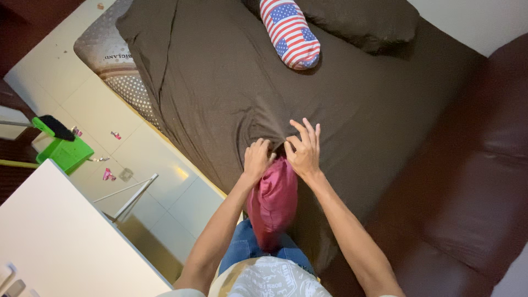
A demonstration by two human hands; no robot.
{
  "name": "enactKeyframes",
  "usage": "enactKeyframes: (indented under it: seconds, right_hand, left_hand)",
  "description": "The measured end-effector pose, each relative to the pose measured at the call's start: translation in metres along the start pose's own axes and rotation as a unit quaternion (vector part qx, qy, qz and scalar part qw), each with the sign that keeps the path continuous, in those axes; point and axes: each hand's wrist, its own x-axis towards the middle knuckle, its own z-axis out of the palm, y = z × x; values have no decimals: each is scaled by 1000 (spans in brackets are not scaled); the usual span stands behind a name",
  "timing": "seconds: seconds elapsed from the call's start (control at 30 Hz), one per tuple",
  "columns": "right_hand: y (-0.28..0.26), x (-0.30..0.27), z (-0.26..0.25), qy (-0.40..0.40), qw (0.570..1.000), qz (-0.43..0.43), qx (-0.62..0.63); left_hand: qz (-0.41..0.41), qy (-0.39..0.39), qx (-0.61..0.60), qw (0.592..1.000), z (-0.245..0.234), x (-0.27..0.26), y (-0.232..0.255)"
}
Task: The person puts a brown pillowcase onto a pink pillow by hand while standing over a bed.
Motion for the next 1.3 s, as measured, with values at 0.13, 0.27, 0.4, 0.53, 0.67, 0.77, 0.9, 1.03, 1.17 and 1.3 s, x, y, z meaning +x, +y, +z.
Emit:
enactKeyframes:
  seconds: [0.13, 0.27, 0.4, 0.53, 0.67, 0.77, 0.9, 1.03, 1.17, 1.3]
  right_hand:
    - [3, 1, -6, 18, 999, 35, 8]
    - [16, 3, -12, 39, 998, 51, 3]
    - [32, 2, -14, 33, 997, 49, -48]
    - [36, -9, -27, 31, 996, 83, -24]
    - [39, -12, -35, -14, 996, 80, -35]
    - [33, -10, -30, -51, 995, 64, -63]
    - [10, -12, -22, -36, 999, 13, -26]
    - [5, -14, -14, -26, 998, 15, -50]
    - [9, -10, -15, -13, 997, 34, -70]
    - [2, -4, -24, 8, 998, 51, -47]
  left_hand:
    - [-73, -62, 27, 995, 15, 9, -12]
    - [-86, -63, 60, 992, 6, 2, -31]
    - [-36, -6, 15, 999, -11, -1, -26]
    - [-16, 12, -16, 1000, -26, 11, -11]
    - [36, 22, -52, 998, -37, 27, 4]
    - [58, 27, -61, 996, -38, 35, 23]
    - [62, -23, -78, 995, -40, 44, 43]
    - [93, -1, -80, 992, -38, 40, 45]
    - [78, -10, -34, 996, -29, 26, 37]
    - [7, -12, 85, 996, -11, 8, 11]
